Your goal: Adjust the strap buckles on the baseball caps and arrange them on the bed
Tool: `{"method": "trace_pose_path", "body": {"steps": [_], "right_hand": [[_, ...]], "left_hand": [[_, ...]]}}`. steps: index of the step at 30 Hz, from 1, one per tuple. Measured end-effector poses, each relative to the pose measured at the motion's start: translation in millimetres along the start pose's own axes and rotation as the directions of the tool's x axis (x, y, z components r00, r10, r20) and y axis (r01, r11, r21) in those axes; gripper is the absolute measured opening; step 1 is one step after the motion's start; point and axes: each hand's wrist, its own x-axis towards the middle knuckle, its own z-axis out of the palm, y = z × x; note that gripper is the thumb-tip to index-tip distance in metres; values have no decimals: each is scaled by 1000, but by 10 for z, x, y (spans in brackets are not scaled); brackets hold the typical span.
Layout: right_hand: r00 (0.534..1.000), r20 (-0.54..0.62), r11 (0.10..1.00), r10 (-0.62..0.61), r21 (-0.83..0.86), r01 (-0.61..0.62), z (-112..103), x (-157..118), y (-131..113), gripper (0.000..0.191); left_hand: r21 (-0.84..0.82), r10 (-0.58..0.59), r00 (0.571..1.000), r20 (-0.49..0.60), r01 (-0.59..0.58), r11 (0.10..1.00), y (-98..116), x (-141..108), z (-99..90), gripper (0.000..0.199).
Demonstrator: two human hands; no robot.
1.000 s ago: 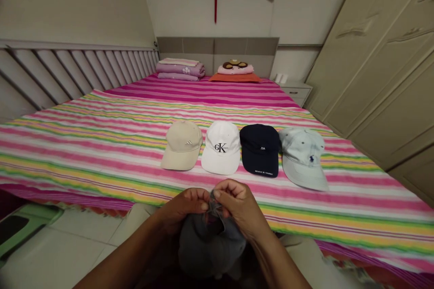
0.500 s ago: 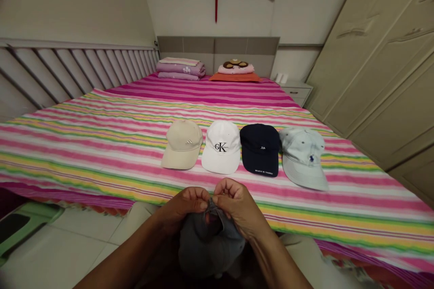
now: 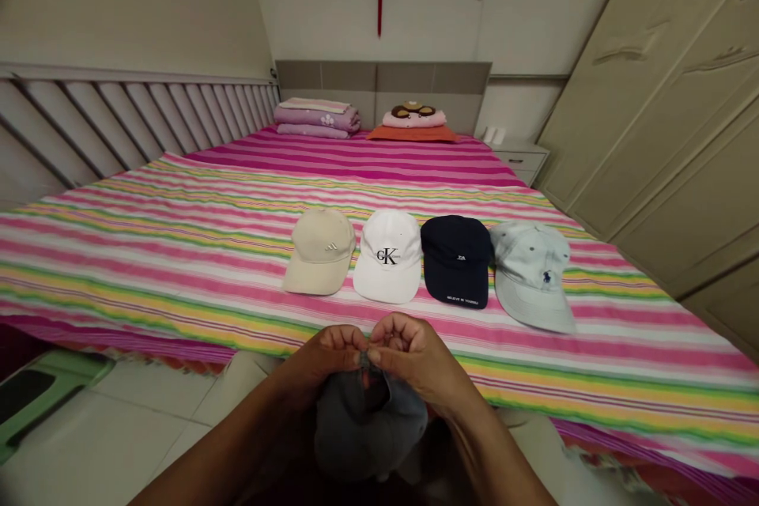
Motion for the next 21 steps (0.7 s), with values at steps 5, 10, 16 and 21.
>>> {"method": "trace_pose_path", "body": {"steps": [5, 10, 16, 21], "right_hand": [[998, -36, 998, -56, -27, 55, -41, -4, 54, 19], [993, -64, 988, -100, -121, 91, 34, -6, 96, 18], [752, -10, 464, -659, -792, 397, 135, -112, 130, 17], [608, 280, -113, -743, -948, 299, 193, -145, 160, 23]], "left_hand": [[1, 39, 999, 8, -39, 999, 8, 5, -2, 19], [28, 34, 999, -18, -33, 999, 24, -17, 45, 18], [-22, 59, 996, -68, -61, 998, 17, 1, 15, 20], [-54, 69, 996, -64, -72, 996, 11, 23, -8, 21]]}}
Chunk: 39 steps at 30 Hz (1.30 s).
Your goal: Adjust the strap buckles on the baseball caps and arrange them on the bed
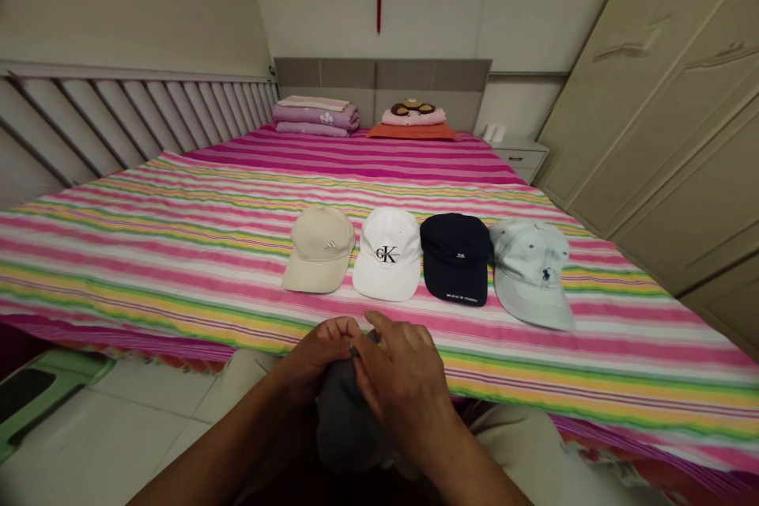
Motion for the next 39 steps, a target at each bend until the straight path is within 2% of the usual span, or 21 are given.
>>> {"method": "trace_pose_path", "body": {"steps": [2, 6, 9, 13, 16, 21, 24, 26, 28, 30, 32, 34, 35, 37, 39], "right_hand": [[999, -8, 999, -45, -28, 45, -9, 22, -16, 23], [999, -20, 999, -46, 4, 46, -29, 64, -30, 25], [995, -97, 999, -37, -12, 36, -8, 58, -31, 18], [972, -218, 996, -84, -35, 78, 37, 35, -40, 8], [957, -280, 997, -74, -2, 77, 50, 26, -67, 10], [979, -202, 978, 11, 207, 32, 57, -8, -167, 12], [985, -172, 952, -5, 299, 57, 64, -34, -230, 14], [990, -141, 929, 3, 366, 49, 59, -39, -233, 14], [989, -94, 890, 112, 452, -58, 47, -28, -182, 22], [952, 12, 790, 307, 555, -261, 36, -6, -82, 34], [876, 253, 604, 411, 644, -469, 31, 22, 39, 35], [771, 548, 373, 324, 675, -636, 32, 44, 137, 32], [723, 642, 263, 255, 674, -690, 33, 50, 168, 31], [670, 713, 55, 207, 675, -735, 35, 54, 191, 31], [654, 717, -109, 241, 689, -716, 39, 48, 174, 30]], "left_hand": [[2, 9, 1000, 19, -9, 1000, -1, 1, 3, 19], [5, 28, 999, 24, -28, 1000, -5, -7, -2, 19], [30, 33, 999, -10, -32, 999, -15, -13, -11, 18], [37, 44, 998, -35, -42, 998, -37, -14, -4, 20], [19, 56, 997, -52, -55, 998, -48, -9, 19, 23], [24, 109, 991, -74, -107, 994, -46, 0, 69, 25], [52, 132, 988, -75, -128, 990, -38, -7, 81, 22], [53, 138, 990, -28, -136, 989, -29, -22, 75, 19], [45, 121, 992, 37, -123, 991, -15, -43, 55, 17], [43, 87, 994, 73, -90, 995, 5, -62, 23, 19], [42, 60, 994, 86, -64, 997, 34, -74, -17, 22], [54, 43, 994, 103, -48, 997, 71, -77, -52, 23], [66, 34, 994, 105, -41, 997, 93, -76, -64, 22], [88, 29, 995, 99, -38, 995, 138, -76, -77, 23], [95, 12, 994, 112, -23, 995, 180, -79, -76, 31]]}}
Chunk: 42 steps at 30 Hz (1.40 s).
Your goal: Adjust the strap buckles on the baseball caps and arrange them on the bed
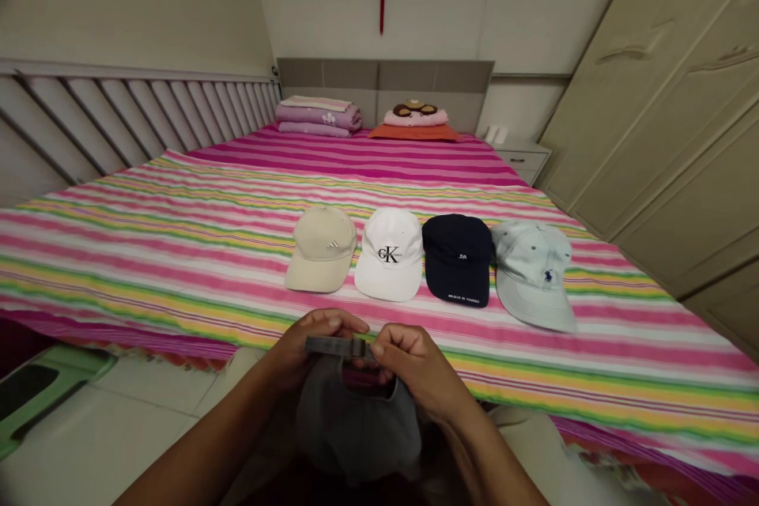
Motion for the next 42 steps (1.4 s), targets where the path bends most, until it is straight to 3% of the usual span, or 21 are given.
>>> {"method": "trace_pose_path", "body": {"steps": [3, 6, 10, 16, 24, 29, 36, 42], "right_hand": [[1000, -10, 992, 15, 127, -14, 43, -6, 23, 29], [999, -39, 990, 14, 140, -8, 69, 3, 45, 28], [997, -74, 996, -17, 88, 23, 79, 18, 48, 28], [996, -85, 999, -17, 31, 20, 87, 10, 29, 29], [996, -82, 977, -26, 211, 43, 98, 32, 90, 28], [996, -85, 980, -8, 196, 24, 91, 38, 77, 30], [997, -81, 984, -19, 178, 33, 79, 42, 116, 32], [1000, -29, 993, 4, 120, -1, 65, 47, 53, 35]], "left_hand": [[21, -23, 998, 66, 22, 1000, 50, -3, -2, 40], [106, -36, 997, 72, 29, 994, 92, 0, -15, 22], [170, -103, 993, 59, 92, 981, 145, 2, -11, 16], [61, -140, 990, 27, 138, 989, 129, 19, 36, 16], [-18, -59, 998, -21, 58, 998, 38, 45, 72, 10], [-2, -96, 993, 66, 97, 995, 63, 31, 24, 27], [-6, -180, 983, 48, 180, 984, 33, 4, -12, 20], [-51, -126, 989, 82, 131, 990, 61, -6, 4, 18]]}}
